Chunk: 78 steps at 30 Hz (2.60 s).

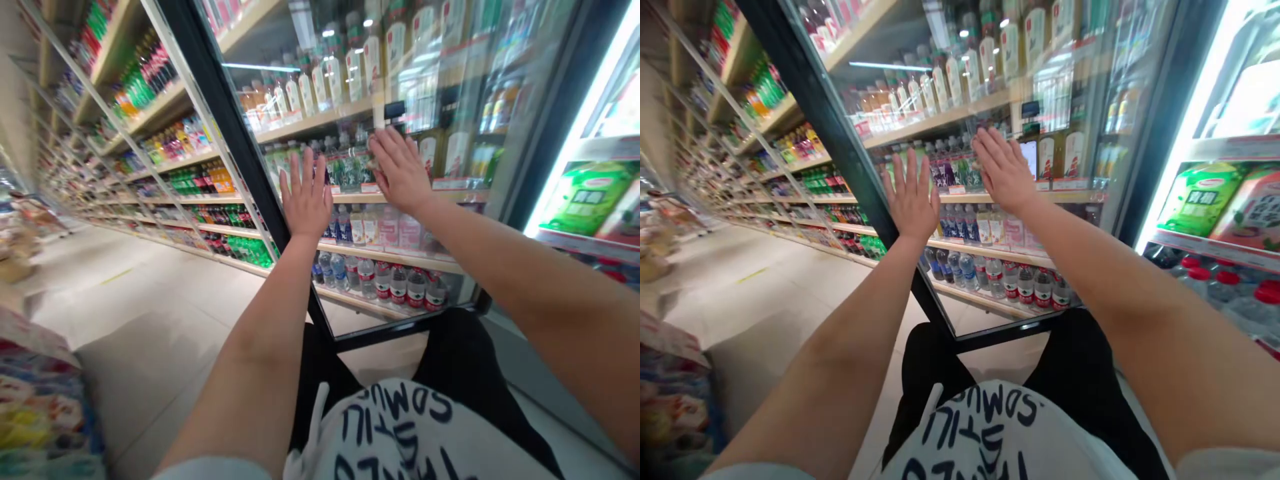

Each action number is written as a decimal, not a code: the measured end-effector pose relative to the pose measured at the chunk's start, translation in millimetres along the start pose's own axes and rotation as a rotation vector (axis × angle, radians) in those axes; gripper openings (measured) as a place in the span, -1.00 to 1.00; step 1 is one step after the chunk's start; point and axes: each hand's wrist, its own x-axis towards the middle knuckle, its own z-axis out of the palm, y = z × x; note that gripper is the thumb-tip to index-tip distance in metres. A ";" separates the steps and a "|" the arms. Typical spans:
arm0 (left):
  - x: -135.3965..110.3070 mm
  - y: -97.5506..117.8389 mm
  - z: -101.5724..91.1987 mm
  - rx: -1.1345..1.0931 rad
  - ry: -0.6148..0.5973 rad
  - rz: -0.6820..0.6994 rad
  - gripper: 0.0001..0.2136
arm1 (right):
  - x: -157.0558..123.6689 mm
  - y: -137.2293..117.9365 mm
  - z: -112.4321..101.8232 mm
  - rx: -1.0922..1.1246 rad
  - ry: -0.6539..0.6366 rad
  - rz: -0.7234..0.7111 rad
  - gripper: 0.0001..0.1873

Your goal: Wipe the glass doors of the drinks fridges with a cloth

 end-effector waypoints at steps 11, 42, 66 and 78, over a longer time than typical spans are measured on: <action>-1.9 -3.3 5.2 0.088 0.010 0.026 -0.43 | 8.3 4.1 -7.1 -0.014 -0.026 -0.094 -0.39; -5.3 -8.2 7.3 0.169 0.068 0.100 -0.44 | 13.1 -0.2 7.5 -0.020 0.146 0.047 -0.36; -2.0 -7.3 4.0 0.065 0.079 0.067 -0.45 | -22.8 29.6 -9.0 -0.087 -0.072 -0.096 -0.40; -2.2 -8.1 4.3 0.037 0.077 0.065 -0.46 | -4.3 4.4 1.7 -0.070 0.000 -0.064 -0.38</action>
